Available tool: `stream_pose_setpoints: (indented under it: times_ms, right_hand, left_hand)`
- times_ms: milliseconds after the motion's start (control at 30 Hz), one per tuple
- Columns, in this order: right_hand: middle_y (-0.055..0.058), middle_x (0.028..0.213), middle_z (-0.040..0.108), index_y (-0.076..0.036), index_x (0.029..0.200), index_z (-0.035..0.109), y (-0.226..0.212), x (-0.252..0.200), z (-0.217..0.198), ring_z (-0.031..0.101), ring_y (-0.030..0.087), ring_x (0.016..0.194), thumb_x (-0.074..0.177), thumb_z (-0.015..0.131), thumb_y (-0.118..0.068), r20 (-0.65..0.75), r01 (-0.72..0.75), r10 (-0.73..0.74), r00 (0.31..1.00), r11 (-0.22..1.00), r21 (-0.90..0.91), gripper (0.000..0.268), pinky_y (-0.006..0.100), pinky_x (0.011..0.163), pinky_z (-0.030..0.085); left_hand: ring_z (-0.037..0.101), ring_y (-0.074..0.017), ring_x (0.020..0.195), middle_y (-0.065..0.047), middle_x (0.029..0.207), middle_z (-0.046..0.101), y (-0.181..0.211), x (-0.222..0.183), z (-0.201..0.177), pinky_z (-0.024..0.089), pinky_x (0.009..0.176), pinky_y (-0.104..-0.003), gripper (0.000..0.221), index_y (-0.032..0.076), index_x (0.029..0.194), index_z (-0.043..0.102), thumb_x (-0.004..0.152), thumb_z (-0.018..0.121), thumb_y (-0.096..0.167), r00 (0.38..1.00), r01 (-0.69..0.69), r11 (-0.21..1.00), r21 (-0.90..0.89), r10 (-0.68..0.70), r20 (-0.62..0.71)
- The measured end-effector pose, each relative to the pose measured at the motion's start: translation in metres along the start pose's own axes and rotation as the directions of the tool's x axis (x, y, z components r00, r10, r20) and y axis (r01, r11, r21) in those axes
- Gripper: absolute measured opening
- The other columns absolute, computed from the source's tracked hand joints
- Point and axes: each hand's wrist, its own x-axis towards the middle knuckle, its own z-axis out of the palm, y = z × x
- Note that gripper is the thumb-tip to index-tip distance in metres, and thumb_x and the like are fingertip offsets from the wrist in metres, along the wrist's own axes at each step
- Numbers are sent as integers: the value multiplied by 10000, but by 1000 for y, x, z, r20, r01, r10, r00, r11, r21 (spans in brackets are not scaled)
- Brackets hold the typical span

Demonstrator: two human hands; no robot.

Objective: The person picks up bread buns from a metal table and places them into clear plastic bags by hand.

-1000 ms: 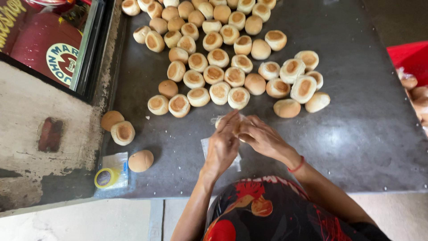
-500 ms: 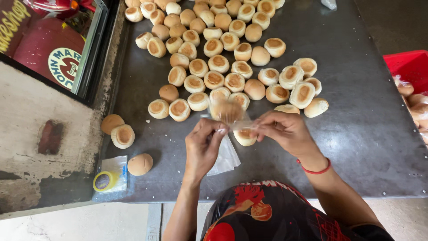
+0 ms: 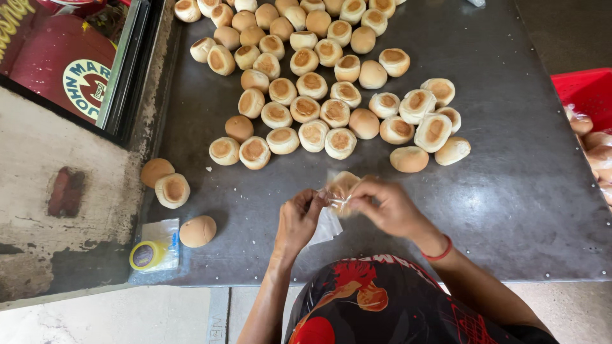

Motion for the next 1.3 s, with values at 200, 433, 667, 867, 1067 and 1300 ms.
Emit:
stream_pose_setpoints:
  times_ms: [200, 433, 667, 867, 1067, 1300]
  right_hand:
    - [96, 1058, 684, -3, 976, 678, -20, 6, 9, 688, 288, 953, 886, 682, -19, 79, 192, -176, 981, 929, -316, 92, 386, 793, 565]
    - [69, 1120, 691, 10, 1087, 687, 8, 7, 4, 721, 170, 993, 952, 623, -33, -42, 57, -56, 998, 998, 32, 155, 284, 855, 584]
    - [104, 1198, 664, 45, 1062, 707, 31, 1, 6, 641, 147, 1039, 994, 669, -17, -13, -187, 229, 973, 824, 535, 100, 280, 900, 533]
    - [146, 1433, 554, 24, 1169, 688, -3, 5, 9, 609, 288, 1246, 881, 731, -19, -62, 251, -259, 964, 961, -120, 294, 333, 1010, 532]
    - [103, 1313, 602, -7, 1134, 699, -27, 0, 18, 659, 278, 1130, 875, 746, 4, -253, 300, -416, 873, 869, -394, 263, 366, 948, 557]
    - [70, 1029, 698, -43, 974, 695, -21, -15, 5, 661, 244, 1018, 879, 757, -12, -297, 286, -538, 789, 750, -597, 118, 395, 902, 518]
  left_hand:
    - [613, -71, 782, -38, 853, 715, -26, 11, 14, 505, 706, -246, 199, 8, 1038, 737, 1003, 563, 98, 973, -130, 947, -295, 179, 146]
    - [522, -126, 620, -17, 804, 765, 21, -14, 12, 404, 557, -323, 121, 31, 988, 773, 904, 758, 116, 972, -100, 994, 34, 90, 217]
    - [684, -209, 754, -14, 1015, 681, 35, -18, 9, 538, 689, -345, 232, 88, 1110, 776, 885, 801, 141, 505, -738, 392, 549, 861, 64]
    - [604, -176, 813, -91, 1152, 694, 15, -3, 16, 516, 707, -296, 92, 14, 928, 782, 902, 749, 96, 950, -311, 948, -66, 310, -37]
    - [621, -118, 909, -74, 1231, 633, 15, -7, 29, 518, 790, -271, 119, 13, 948, 779, 923, 762, 129, 975, -211, 881, -424, 223, -22]
    - [623, -118, 848, -58, 1158, 634, 15, 7, 18, 520, 683, -279, 94, 7, 846, 781, 880, 783, 94, 975, -218, 934, -283, 195, -108]
